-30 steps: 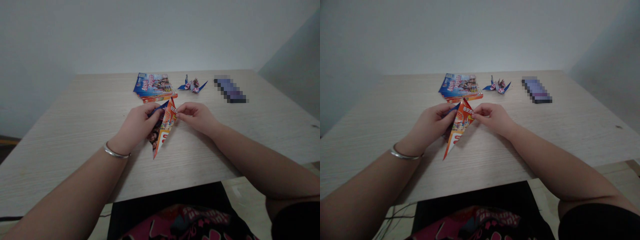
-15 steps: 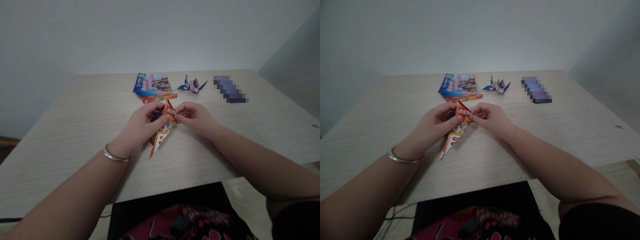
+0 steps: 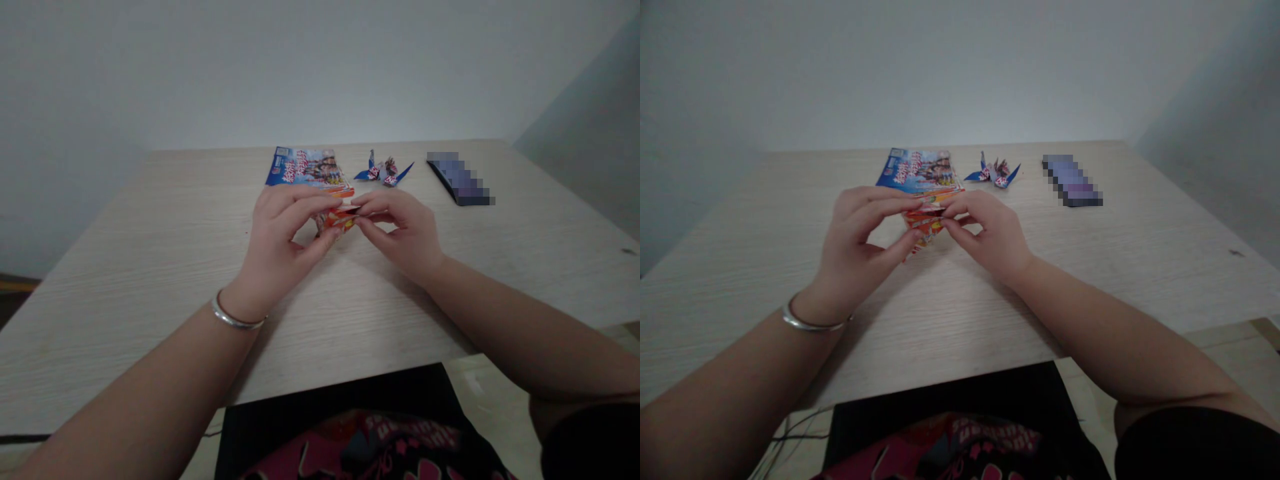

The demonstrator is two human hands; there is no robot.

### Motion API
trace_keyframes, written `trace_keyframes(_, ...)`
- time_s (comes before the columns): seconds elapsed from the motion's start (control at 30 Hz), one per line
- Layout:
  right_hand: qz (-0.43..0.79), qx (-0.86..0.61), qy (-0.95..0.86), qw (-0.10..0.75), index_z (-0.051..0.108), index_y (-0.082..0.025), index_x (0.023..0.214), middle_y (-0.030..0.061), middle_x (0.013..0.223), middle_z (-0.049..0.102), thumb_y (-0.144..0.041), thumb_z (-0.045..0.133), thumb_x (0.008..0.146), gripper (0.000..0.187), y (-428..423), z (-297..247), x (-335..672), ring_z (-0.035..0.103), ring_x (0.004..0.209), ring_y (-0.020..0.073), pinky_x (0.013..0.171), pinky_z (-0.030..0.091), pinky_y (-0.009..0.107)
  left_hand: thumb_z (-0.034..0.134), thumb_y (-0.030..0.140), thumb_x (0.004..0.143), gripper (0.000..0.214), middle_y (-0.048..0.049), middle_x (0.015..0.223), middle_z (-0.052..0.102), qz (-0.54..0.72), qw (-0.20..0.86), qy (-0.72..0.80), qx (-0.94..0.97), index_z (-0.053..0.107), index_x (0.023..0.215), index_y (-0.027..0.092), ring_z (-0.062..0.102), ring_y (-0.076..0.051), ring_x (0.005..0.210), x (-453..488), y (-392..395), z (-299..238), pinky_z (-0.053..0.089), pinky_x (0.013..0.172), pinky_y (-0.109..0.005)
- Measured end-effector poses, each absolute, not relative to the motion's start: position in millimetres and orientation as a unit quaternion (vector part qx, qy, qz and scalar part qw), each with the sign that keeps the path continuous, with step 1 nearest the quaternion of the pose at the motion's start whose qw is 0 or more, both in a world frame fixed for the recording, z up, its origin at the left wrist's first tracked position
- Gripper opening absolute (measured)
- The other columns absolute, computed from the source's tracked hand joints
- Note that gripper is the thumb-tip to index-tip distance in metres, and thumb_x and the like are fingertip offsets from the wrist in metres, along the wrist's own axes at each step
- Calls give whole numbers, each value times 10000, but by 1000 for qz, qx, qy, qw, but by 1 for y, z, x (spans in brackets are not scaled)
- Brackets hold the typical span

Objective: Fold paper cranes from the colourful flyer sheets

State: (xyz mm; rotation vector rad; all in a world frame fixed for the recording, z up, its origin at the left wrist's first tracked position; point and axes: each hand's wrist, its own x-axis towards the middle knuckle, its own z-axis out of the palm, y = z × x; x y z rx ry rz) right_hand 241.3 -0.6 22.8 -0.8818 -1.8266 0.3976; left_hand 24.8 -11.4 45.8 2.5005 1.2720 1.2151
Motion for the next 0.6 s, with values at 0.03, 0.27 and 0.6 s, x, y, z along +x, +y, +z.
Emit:
trace_keyframes(0.03, 126, -359, -774, 506, 693, -268, 887, 34, 1034, 779, -233, 651, 929, 70, -1, 24, 242, 729, 999, 198, 829, 656, 345, 670, 369, 956, 247, -36, 1222, 743, 407, 29, 415, 813, 723, 1188, 300, 662, -263, 1181, 25, -11, 44, 469, 1115, -497)
trace_keyframes(0.27, 34, -294, -795, 529, 706, -236, 969, 6, 963, 768, -200, 659, 942, 65, 7, 16, 246, 737, 896, 159, 753, 659, 294, 742, 200, 904, 212, -17, 1089, 772, 484, -15, 311, 818, 725, 1108, 257, 718, -201, 1002, 24, 1, 32, 568, 934, -388)
trace_keyframes(0.6, 134, -258, -798, 528, 737, -287, 1180, 16, 1131, 767, -247, 772, 892, 293, 10, 9, 246, 738, 1045, 176, 886, 665, 321, 705, 142, 919, 152, 9, 999, 773, 516, -14, 297, 803, 741, 992, 270, 730, -180, 952, 23, -2, 33, 589, 895, -374)
